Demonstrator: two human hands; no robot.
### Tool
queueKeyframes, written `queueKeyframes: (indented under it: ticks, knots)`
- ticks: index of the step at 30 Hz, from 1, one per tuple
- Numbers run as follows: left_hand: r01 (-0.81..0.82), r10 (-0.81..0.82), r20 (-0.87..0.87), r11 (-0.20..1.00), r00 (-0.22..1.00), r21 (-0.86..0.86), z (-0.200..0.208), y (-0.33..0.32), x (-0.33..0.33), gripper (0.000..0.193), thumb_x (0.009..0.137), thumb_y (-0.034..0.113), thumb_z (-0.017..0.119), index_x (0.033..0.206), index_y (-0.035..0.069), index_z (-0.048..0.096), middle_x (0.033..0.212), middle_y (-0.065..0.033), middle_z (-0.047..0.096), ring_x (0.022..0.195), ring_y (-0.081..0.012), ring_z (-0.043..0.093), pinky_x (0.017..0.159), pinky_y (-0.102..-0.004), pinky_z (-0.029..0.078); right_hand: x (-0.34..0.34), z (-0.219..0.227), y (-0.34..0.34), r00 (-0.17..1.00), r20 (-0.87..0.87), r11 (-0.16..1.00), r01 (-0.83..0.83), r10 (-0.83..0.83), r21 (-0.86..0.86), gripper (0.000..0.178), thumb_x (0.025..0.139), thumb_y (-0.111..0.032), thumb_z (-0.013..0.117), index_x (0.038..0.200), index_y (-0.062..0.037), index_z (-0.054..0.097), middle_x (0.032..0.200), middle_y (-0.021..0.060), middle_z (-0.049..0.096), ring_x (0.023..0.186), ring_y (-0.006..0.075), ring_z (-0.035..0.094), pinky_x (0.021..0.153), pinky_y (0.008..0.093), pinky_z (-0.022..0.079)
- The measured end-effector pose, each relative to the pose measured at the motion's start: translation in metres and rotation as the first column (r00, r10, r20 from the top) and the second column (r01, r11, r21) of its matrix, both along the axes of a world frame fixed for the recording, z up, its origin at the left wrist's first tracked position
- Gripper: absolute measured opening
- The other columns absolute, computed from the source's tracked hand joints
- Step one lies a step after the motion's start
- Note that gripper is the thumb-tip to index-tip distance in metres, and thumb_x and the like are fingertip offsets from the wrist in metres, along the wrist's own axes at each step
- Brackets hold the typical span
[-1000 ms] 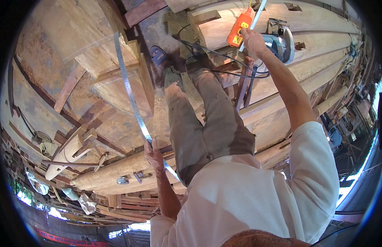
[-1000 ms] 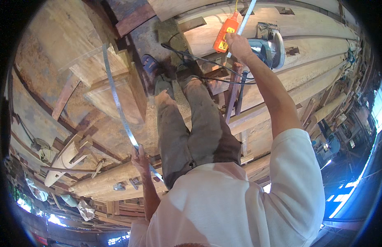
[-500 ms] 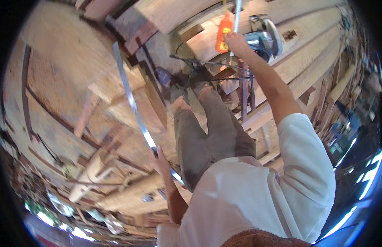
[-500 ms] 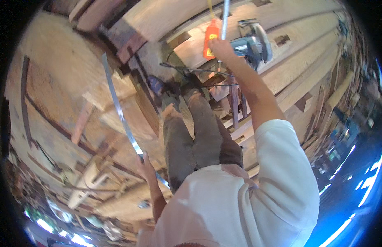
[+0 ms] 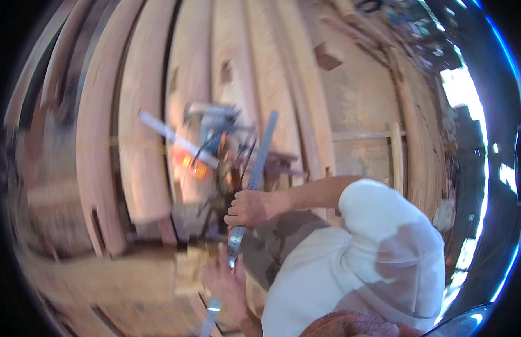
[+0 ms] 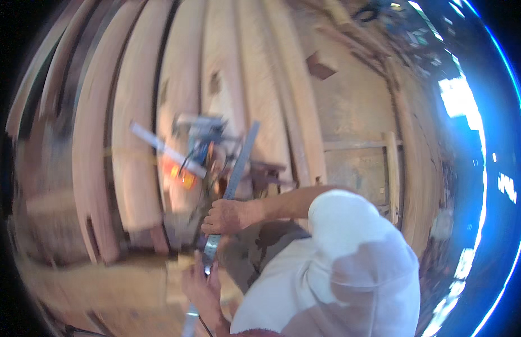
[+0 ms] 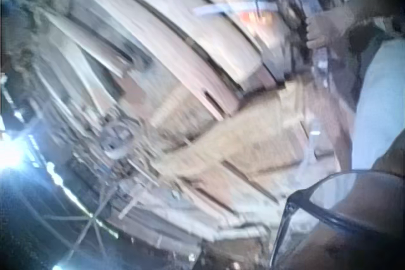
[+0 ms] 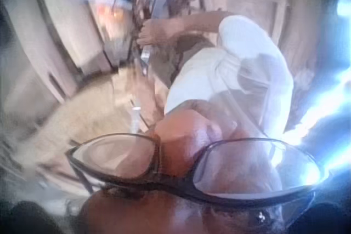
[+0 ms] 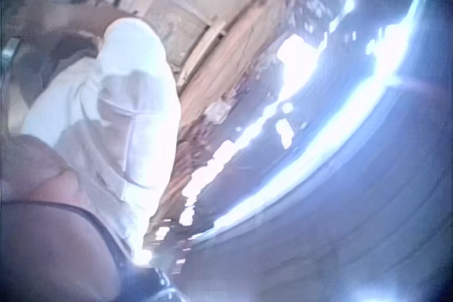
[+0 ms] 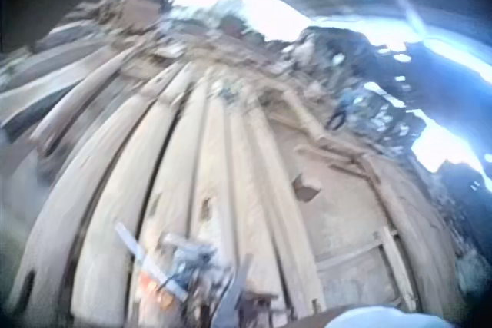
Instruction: The person measures and marks a curved line on a large wooden plank using a tape measure, pencil, and flexible ruler. They then use a circular saw to cut along the marked curve, separating a shaped piece from the plank.
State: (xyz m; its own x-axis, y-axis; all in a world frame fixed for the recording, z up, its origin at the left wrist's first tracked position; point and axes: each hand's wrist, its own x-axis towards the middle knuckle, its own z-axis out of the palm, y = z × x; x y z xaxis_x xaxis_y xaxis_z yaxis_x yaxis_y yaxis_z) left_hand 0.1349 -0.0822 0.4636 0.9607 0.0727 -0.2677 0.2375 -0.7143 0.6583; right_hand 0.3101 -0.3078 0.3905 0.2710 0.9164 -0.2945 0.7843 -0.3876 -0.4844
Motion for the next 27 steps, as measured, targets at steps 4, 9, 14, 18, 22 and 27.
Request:
queueKeyframes:
  ticks: [4, 9, 14, 18, 22, 27]
  knots:
    - [-0.166, 0.135, 0.543, 0.986, 0.829, 0.009, 0.000, -0.003, 0.058, 0.053, 0.099, 0.026, 0.077, 0.140, -0.004, 0.062, 0.139, -0.0221, 0.062, 0.129, -0.0432, 0.056, 0.109, -0.0550, 0.046, 0.080, -0.011, -0.102, 0.782, 0.297, 0.826, 0.563, -0.548, 0.040, 0.039, 0.086, -0.024, 0.068, 0.124, -0.0137, 0.065, 0.084, 0.0102, 0.066, 0.078, 0.0367, 0.070, 0.063, 0.0536, 0.052]
    - [-0.256, 0.268, 0.137, 0.961, 0.954, -0.099, -0.119, -0.030, 0.056, 0.041, 0.106, 0.020, 0.066, 0.135, -0.008, 0.063, 0.129, -0.0260, 0.067, 0.121, -0.0416, 0.062, 0.108, -0.0490, 0.048, 0.211, -0.150, -0.338, 0.515, 0.610, 0.213, 0.840, -0.602, -0.499, 0.027, 0.101, -0.018, 0.056, 0.122, -0.0068, 0.071, 0.104, 0.0177, 0.076, 0.088, 0.0344, 0.075, 0.073, 0.0520, 0.058]
    - [-0.489, 0.447, -0.389, 0.872, 0.806, -0.010, -0.208, -0.017, -0.098, 0.042, 0.105, 0.028, 0.067, 0.132, -0.005, 0.068, 0.122, -0.0259, 0.070, 0.109, -0.0391, 0.069, 0.096, -0.0453, 0.055, 0.263, -0.188, -0.324, 0.338, 0.639, 0.462, 0.886, -0.691, 0.031, 0.053, 0.104, -0.043, 0.061, 0.149, -0.0144, 0.058, 0.107, 0.0213, 0.073, 0.104, 0.0416, 0.069, 0.091, 0.0535, 0.055]
    - [-0.641, 0.588, -0.579, 0.754, 0.564, 0.141, -0.203, -0.030, -0.217, 0.041, 0.104, 0.028, 0.067, 0.129, -0.005, 0.070, 0.115, -0.0258, 0.074, 0.099, -0.0364, 0.072, 0.090, -0.0451, 0.057, 0.258, -0.203, -0.223, 0.606, 0.384, 0.693, 0.707, -0.697, 0.141, 0.061, 0.096, -0.039, 0.076, 0.147, -0.0089, 0.060, 0.127, 0.0230, 0.069, 0.119, 0.0408, 0.064, 0.102, 0.0505, 0.050]
    - [-0.811, 0.655, -0.668, 0.571, 0.354, 0.130, -0.210, -0.052, -0.264, 0.042, 0.106, 0.028, 0.067, 0.129, -0.007, 0.069, 0.109, -0.0217, 0.076, 0.099, -0.0262, 0.073, 0.090, -0.0400, 0.057, 0.222, -0.236, -0.140, 0.797, -0.125, 0.773, 0.604, -0.591, 0.195, 0.058, 0.093, -0.030, 0.080, 0.141, -0.0022, 0.062, 0.131, 0.0232, 0.066, 0.123, 0.0417, 0.063, 0.106, 0.0497, 0.049]
    - [-0.976, 0.713, -0.688, 0.213, 0.133, 0.032, -0.182, -0.103, -0.153, 0.044, 0.108, 0.029, 0.065, 0.136, -0.005, 0.066, 0.119, -0.0149, 0.073, 0.106, -0.0203, 0.070, 0.094, -0.0344, 0.055, 0.213, -0.237, -0.096, 0.830, 0.085, 0.790, 0.487, -0.552, 0.372, 0.048, 0.091, -0.021, 0.079, 0.132, -0.0013, 0.065, 0.127, 0.0241, 0.066, 0.121, 0.0420, 0.062, 0.104, 0.0472, 0.050]
